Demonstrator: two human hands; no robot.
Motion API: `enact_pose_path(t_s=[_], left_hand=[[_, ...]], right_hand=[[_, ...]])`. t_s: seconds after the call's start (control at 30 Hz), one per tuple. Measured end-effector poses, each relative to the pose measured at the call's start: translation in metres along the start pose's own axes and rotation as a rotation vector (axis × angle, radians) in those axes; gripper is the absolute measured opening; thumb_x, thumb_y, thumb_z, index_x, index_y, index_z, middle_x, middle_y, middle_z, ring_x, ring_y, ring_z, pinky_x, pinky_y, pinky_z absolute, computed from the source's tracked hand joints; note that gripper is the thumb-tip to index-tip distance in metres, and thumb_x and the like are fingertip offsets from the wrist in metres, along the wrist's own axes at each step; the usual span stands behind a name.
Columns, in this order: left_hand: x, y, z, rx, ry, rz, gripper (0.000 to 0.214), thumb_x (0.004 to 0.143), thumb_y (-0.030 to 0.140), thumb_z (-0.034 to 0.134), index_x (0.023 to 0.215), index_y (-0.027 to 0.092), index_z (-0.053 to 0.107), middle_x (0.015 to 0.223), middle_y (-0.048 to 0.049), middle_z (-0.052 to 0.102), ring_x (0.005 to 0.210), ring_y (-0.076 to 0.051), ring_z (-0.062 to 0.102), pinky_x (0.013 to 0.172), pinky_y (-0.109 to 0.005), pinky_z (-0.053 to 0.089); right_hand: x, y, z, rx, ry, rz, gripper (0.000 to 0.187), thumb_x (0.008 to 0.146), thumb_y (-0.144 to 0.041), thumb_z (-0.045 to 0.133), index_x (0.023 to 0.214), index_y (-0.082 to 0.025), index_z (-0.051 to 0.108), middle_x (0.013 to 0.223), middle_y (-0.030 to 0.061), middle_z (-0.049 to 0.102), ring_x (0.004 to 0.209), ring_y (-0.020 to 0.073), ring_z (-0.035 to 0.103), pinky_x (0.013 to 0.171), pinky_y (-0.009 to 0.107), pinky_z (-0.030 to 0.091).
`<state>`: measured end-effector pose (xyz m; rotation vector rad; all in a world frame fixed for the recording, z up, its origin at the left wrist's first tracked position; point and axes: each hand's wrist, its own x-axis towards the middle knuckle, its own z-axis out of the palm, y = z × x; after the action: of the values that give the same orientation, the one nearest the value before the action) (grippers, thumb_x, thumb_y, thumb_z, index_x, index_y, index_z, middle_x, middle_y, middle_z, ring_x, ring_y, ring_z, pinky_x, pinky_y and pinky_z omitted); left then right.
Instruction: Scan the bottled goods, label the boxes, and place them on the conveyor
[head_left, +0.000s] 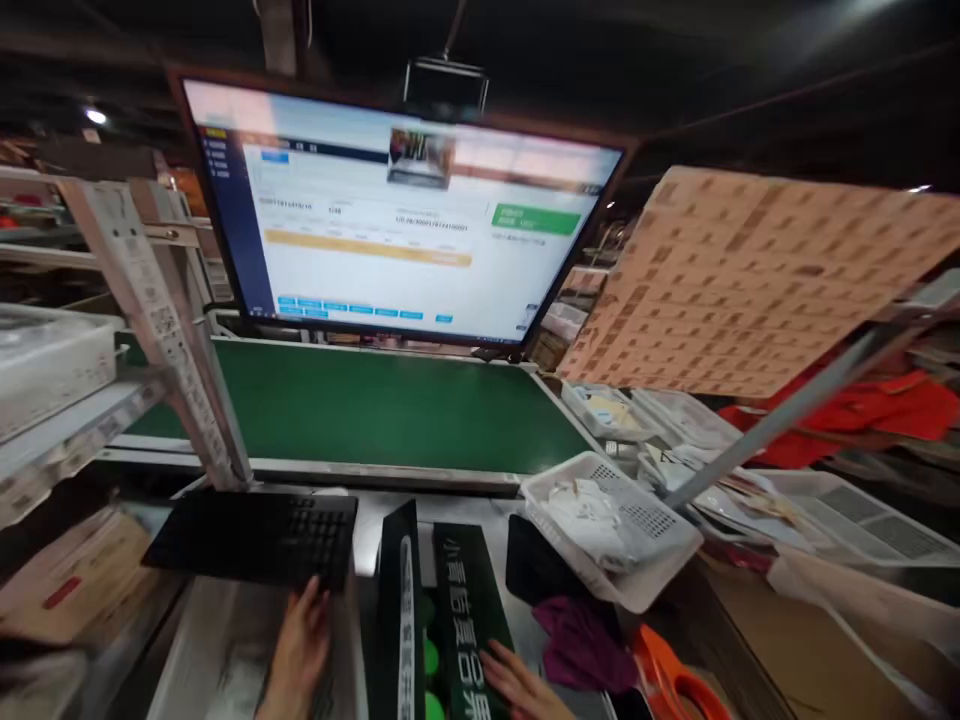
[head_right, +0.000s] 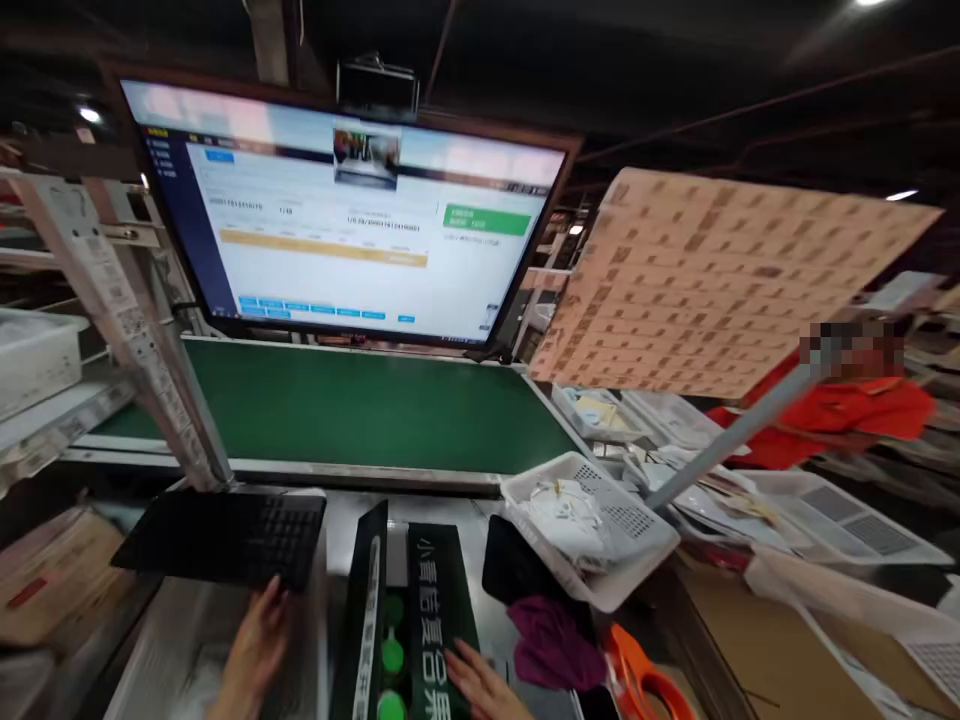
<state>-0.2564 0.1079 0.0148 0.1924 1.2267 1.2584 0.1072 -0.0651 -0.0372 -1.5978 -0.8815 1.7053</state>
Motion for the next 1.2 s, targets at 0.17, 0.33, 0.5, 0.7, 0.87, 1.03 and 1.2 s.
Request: enact_pose_path(t_s=[0.17, 0.33, 0.5, 0.7, 0.87, 1.03, 1.2], left_hand=[[-0.025, -0.066, 0.011, 0.014, 0.054, -0.039, 0.017, 0.087, 0.011, 0.064, 0.088, 0.025, 0.055, 0.090, 0.0009, 0.074, 0.096, -0.012, 0.076, 0.097, -0.026, 0.059], [-0.021, -0.050, -0.013, 0.295, -0.139, -0.144, 0.008, 0.089, 0.022, 0.066, 0.085, 0.014, 0.064, 0.097, -0.0180, 0.076, 0.101, -0.028, 0.077, 0.099, -0.045, 0.060], [-0.055, -0.003, -0.073, 0.629, -0.267, 0.035, 0.052, 0.077, 0.039, 0.080, 0.119, 0.011, 0.070, 0.133, -0.0251, 0.069, 0.129, -0.039, 0.064, 0.112, -0.057, 0.050], [-0.036, 0.052, -0.162, 1.685, 0.084, 0.718, 0.127, 0.066, 0.054, 0.081, 0.165, 0.005, 0.019, 0.174, -0.0305, 0.010, 0.161, -0.048, 0.003, 0.121, -0.076, -0.008], [0.010, 0.071, -0.167, 2.210, -0.019, 0.781, 0.132, 0.064, 0.064, 0.080, 0.165, 0.004, 0.022, 0.161, -0.0382, 0.037, 0.149, -0.051, 0.035, 0.121, -0.073, 0.008], [0.018, 0.060, -0.149, 2.205, -0.026, 0.884, 0.124, 0.067, 0.064, 0.074, 0.164, 0.005, 0.024, 0.160, -0.0384, 0.037, 0.148, -0.051, 0.035, 0.115, -0.081, 0.007], [-0.023, 0.008, -0.143, 1.879, 0.083, 1.051, 0.102, 0.090, 0.072, 0.027, 0.162, 0.000, 0.023, 0.164, -0.0349, 0.032, 0.154, -0.050, 0.026, 0.116, -0.083, 0.003]], right_hand=[[-0.003, 0.012, 0.001, 0.020, -0.124, -0.089, 0.106, 0.072, -0.079, 0.074, 0.160, -0.030, 0.040, 0.169, 0.0152, 0.033, 0.157, 0.0307, 0.034, 0.130, 0.051, 0.023], [0.000, 0.034, 0.003, 0.064, -0.116, -0.180, 0.098, 0.078, -0.073, 0.073, 0.159, -0.028, 0.041, 0.168, 0.0169, 0.036, 0.156, 0.0301, 0.036, 0.132, 0.050, 0.021], [0.002, 0.038, 0.006, 0.052, -0.063, -0.201, 0.098, 0.075, -0.074, 0.075, 0.157, -0.029, 0.044, 0.164, 0.0164, 0.044, 0.155, 0.0329, 0.039, 0.131, 0.054, 0.023], [-0.005, 0.024, 0.007, 0.045, -0.024, -0.173, 0.088, 0.076, -0.072, 0.075, 0.150, -0.030, 0.053, 0.162, 0.0168, 0.046, 0.154, 0.0348, 0.040, 0.128, 0.055, 0.030], [-0.010, 0.026, 0.023, 0.220, 0.178, -0.219, 0.073, 0.080, -0.067, 0.073, 0.142, -0.030, 0.059, 0.159, 0.0160, 0.052, 0.149, 0.0337, 0.048, 0.121, 0.055, 0.038], [-0.011, 0.048, 0.012, 0.164, 0.625, -0.318, 0.066, 0.082, -0.069, 0.055, 0.126, -0.021, 0.064, 0.126, 0.0165, 0.075, 0.117, 0.0317, 0.072, 0.096, 0.047, 0.057], [-0.010, 0.087, -0.048, -0.182, 0.976, -0.288, 0.040, 0.085, -0.046, 0.047, 0.104, -0.017, 0.068, 0.099, 0.0142, 0.074, 0.101, 0.0298, 0.067, 0.099, 0.049, 0.052]])
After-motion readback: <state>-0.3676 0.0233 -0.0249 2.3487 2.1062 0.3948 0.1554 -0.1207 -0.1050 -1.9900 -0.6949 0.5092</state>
